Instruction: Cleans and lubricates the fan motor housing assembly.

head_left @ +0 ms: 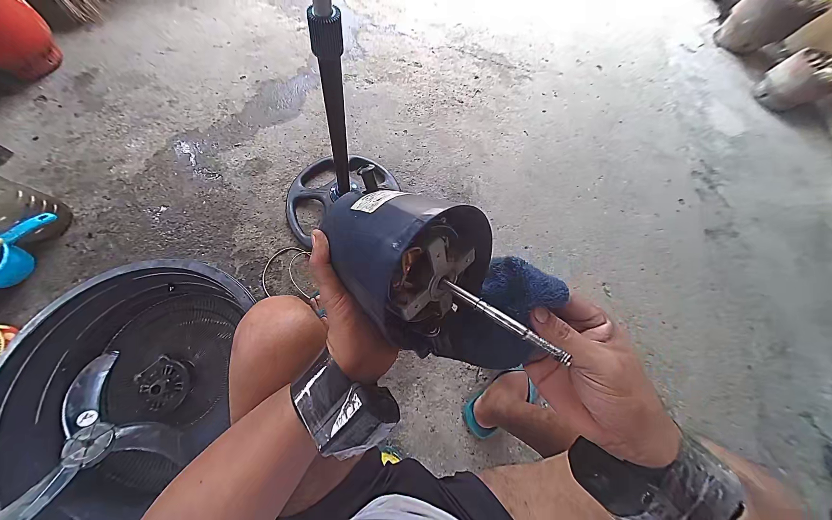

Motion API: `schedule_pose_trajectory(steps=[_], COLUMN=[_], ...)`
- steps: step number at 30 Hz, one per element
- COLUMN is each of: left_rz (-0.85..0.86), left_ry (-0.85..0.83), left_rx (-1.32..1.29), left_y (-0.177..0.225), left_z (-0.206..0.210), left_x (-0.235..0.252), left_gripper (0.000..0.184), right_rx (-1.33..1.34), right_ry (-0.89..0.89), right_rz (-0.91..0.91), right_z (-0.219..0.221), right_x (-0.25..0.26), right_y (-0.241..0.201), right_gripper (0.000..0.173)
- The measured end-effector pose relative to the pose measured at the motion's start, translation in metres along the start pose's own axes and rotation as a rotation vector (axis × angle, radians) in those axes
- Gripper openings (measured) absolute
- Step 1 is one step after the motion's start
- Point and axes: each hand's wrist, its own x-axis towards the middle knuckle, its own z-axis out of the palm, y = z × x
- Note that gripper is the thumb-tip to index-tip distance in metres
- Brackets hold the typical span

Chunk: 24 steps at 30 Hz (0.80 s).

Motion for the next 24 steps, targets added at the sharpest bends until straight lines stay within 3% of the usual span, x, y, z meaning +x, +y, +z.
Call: schedule_pose_trajectory(steps=[3,5,10,13,16,19,21,24], left_rz=[-0.142,-0.184,-0.126,-0.022,0.058,0.133,0.126,0.033], left_ry=[0.007,0.001,0.029,-0.006,-0.081,-0.074,-0.047,-0.045], left_rx=[-0.127,-0.16,-0.087,0.04,0.187,0.399,0.467,0.3], left_y=[0.002,0.004,0.001,0.002,0.0,-0.003,-0.004,-0.002], left_z=[-0.006,-0.006,-0.002,0.004,0.001,-0.002,-0.004,-0.003], left_x=[-0.004,-0.006,-0.007,-0.005,-0.008,-0.012,-0.012,-0.008], left_gripper=[0.068,0.072,0.07,0.059,0.057,0.081,0.098,0.071], right_rx=[-0.099,-0.352,-1.629,-2.046,-2.106,-1.999,-1.942,-1.959], right_ry=[-0.025,-0.11,-0.241,-0.282,-0.392,-0.412,-0.409,-0.44], right_rz=[-0.136,-0.317,-0.698,-0.702,-0.534,-0.386,-0.389,-0.582], right_z=[0.005,0.002,0.004,0.014,0.014,0.002,-0.004,-0.002], right_x=[-0.001,0.002,0.006,0.005,0.013,0.018,0.014,0.012], right_y=[-0.004,-0.002,-0.001,-0.005,-0.003,0.005,0.014,0.015], right_gripper=[0.017,0.018,0.021,0.025,0.021,0.02,0.021,0.022])
